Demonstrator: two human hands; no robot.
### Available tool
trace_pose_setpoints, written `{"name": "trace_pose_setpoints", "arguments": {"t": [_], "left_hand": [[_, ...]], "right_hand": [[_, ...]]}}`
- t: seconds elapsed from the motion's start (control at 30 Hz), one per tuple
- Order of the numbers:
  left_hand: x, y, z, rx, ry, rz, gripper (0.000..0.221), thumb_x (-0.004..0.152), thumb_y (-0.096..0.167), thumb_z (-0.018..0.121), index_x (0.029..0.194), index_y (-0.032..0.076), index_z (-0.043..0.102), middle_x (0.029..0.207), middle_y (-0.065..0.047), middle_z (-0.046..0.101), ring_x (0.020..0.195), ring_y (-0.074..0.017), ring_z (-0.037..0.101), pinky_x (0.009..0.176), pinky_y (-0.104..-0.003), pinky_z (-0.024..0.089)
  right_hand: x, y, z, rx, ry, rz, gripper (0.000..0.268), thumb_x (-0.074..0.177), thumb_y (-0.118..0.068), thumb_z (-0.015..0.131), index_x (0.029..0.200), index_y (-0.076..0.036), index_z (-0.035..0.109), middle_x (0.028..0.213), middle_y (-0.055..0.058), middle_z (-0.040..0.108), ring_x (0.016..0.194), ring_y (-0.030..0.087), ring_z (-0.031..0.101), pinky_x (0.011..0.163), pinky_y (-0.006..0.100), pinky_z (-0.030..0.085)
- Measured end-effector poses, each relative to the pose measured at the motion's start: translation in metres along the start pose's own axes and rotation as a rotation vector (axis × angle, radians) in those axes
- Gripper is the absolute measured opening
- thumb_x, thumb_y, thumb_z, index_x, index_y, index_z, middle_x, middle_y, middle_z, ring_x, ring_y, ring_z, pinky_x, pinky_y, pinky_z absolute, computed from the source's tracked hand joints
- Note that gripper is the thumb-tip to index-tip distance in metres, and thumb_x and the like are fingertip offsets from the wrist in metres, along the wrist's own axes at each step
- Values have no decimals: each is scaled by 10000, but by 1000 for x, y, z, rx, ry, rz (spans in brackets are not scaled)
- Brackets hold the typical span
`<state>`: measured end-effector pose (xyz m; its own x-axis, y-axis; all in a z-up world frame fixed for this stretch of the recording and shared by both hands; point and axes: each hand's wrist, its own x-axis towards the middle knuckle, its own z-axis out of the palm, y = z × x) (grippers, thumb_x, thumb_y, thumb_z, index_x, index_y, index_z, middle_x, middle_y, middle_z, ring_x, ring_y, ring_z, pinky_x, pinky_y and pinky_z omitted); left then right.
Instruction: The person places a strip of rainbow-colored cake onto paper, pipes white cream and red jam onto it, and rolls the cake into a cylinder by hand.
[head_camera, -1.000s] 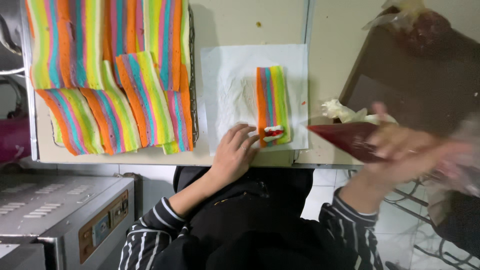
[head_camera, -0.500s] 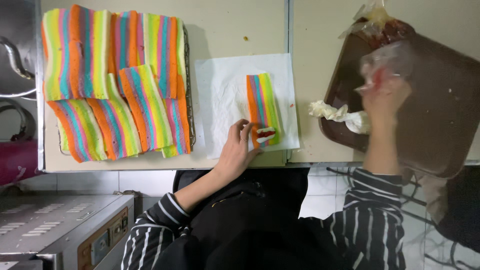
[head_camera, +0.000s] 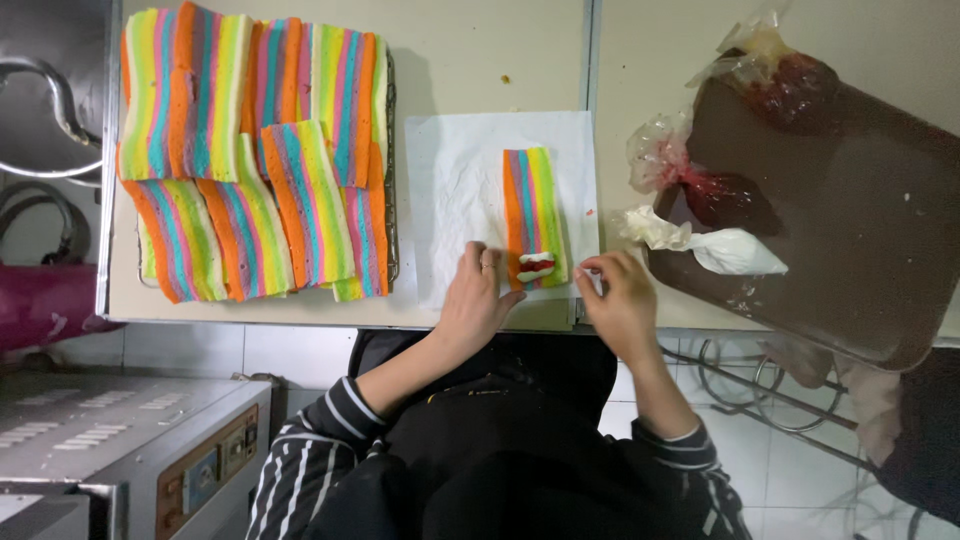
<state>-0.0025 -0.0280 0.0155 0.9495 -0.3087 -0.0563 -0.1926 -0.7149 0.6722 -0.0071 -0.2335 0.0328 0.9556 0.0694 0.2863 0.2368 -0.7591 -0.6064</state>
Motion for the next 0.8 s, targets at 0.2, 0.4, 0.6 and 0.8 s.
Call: {"name": "trace_pose_setpoints", "arguments": {"t": [0.2, 0.4, 0.6, 0.8], "left_hand": [[1, 7, -6, 293, -67, -13, 426, 704, 375, 720, 858, -11, 629, 901, -79, 421, 799, -228, 491, 593, -303, 479], [-1, 5, -1, 208, -61, -31, 343, 690, 340, 722, 852, 69, 589, 885, -41, 467, 825, -223, 505, 596, -324, 484], [0, 1, 7, 123, 75, 55, 272, 743, 231, 679, 898, 98, 499, 737, -21, 545, 717, -207, 563, 565, -304, 487], [3, -17, 20, 224, 308, 348, 224, 766, 240, 679, 895, 134, 528, 791, -5, 494, 674, -160, 509, 491, -256, 458]], "right_hand": [[-17, -5, 30, -39, -75, 146, 206, 733, -254, 755, 813, -122, 619, 785, -16, 571, 692, 189, 593, 647, 303, 477], [-13, -25, 23, 11, -112, 285, 245, 742, -285, 739, 885, -179, 571, 759, -24, 651, 752, 200, 635, 695, 348, 485], [-4, -40, 14, 212, -167, 352, 340, 711, -44, 685, 1008, -125, 542, 871, 87, 678, 867, 280, 644, 744, 374, 469], [-13, -14, 28, 239, -19, 204, 348, 647, 13, 739, 934, -155, 635, 841, 13, 673, 835, 193, 645, 753, 286, 483]]}}
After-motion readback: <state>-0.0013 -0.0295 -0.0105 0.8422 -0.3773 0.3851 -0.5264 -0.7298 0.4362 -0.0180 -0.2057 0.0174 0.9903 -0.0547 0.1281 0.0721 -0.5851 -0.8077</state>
